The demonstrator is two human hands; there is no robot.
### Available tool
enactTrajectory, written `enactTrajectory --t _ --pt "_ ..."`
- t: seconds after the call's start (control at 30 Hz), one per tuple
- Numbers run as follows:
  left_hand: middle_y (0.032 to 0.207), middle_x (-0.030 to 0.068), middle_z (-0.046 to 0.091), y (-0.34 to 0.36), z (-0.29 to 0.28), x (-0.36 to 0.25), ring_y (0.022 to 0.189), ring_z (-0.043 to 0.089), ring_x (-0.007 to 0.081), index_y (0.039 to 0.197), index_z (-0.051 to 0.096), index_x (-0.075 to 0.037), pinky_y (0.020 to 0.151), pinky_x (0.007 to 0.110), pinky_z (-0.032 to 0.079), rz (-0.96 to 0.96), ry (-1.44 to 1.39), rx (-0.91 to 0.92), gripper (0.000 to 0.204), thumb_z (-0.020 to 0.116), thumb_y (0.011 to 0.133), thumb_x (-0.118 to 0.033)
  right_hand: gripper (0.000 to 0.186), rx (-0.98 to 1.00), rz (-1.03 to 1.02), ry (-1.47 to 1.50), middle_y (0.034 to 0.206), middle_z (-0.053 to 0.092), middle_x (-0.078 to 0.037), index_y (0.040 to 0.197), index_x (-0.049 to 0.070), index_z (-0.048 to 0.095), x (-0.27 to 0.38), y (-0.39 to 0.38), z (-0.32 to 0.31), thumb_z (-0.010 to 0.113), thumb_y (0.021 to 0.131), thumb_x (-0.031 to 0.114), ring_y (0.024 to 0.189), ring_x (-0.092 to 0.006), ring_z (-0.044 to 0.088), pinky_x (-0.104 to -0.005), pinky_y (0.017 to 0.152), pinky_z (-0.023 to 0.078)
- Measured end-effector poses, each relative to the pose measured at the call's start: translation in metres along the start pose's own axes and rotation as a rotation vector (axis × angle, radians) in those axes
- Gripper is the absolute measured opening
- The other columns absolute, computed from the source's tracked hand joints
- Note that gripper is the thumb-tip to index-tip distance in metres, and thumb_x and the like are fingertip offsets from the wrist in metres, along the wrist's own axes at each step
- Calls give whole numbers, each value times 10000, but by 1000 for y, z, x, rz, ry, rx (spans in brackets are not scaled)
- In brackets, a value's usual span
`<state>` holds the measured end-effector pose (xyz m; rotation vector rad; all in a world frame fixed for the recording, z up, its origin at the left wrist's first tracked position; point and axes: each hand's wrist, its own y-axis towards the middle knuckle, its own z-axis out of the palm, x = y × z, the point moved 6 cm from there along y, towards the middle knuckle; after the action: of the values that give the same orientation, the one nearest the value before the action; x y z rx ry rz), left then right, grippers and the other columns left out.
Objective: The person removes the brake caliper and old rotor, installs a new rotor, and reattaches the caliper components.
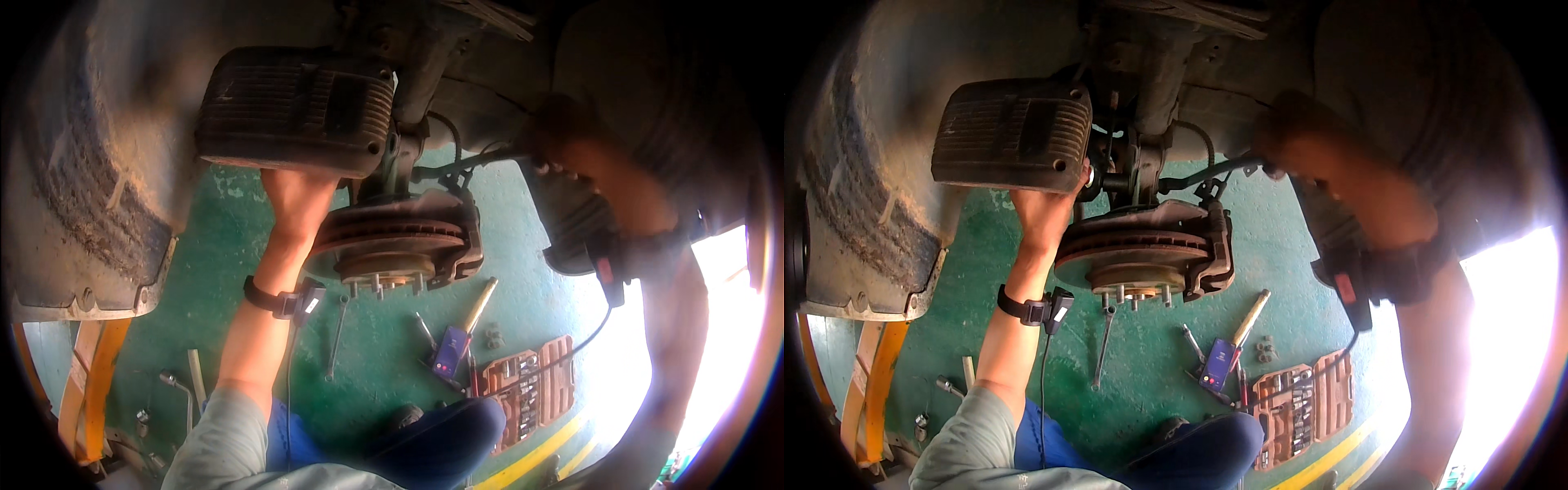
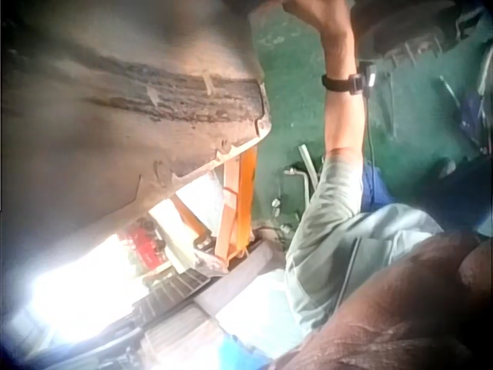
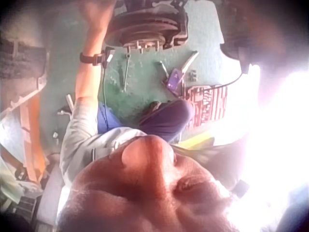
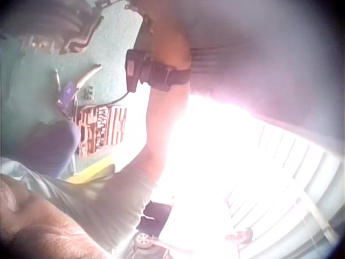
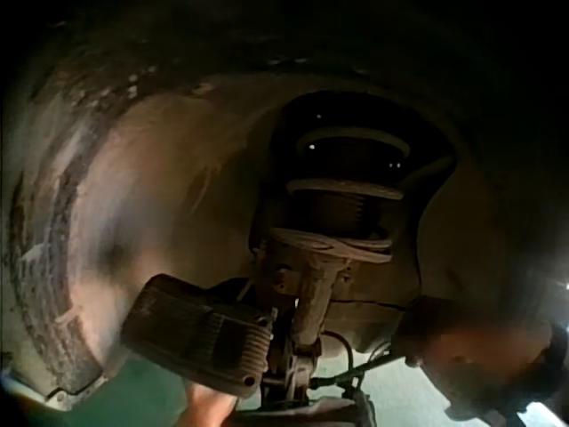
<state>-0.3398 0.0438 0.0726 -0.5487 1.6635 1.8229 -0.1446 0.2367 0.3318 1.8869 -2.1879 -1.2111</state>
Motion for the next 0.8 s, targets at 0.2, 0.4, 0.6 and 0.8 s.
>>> enactTrajectory --t 0.2,0.4,0.6,0.8 --pt "958 79 694 1 -3 8 854 654 165 1007 660 25 787 306 539 -4 76 39 341 828 736 -96 108 6 -44 41 847 638 -99 938 27 670 7 10 14 599 886 90 777 -259 621 -341 727 504" --pt "948 74 714 -1 0 5 855 673 159 993 676 15 781 305 548 -6 -6 2 333 834 720 -94 110 78 -54 19 844 639 -105 939 30 668 17 4 10 598 884 95 779 -265 623 -348 726 505" --pt "864 117 708 3 -10 11 752 698 238 975 655 -6 690 321 556 -64 188 -19 354 830 680 -94 112 136 -70 52 842 640 -110 940 33 667 29 -2 29 598 882 100 780 -271 625 -355 725 507" --pt "920 118 706 0 -7 5 843 670 215 963 674 22 773 348 532 70 -43 -46 255 779 739 -39 114 106 -47 25 840 641 -116 941 36 665 23 -1 6 598 881 105 782 -276 627 -362 724 508"
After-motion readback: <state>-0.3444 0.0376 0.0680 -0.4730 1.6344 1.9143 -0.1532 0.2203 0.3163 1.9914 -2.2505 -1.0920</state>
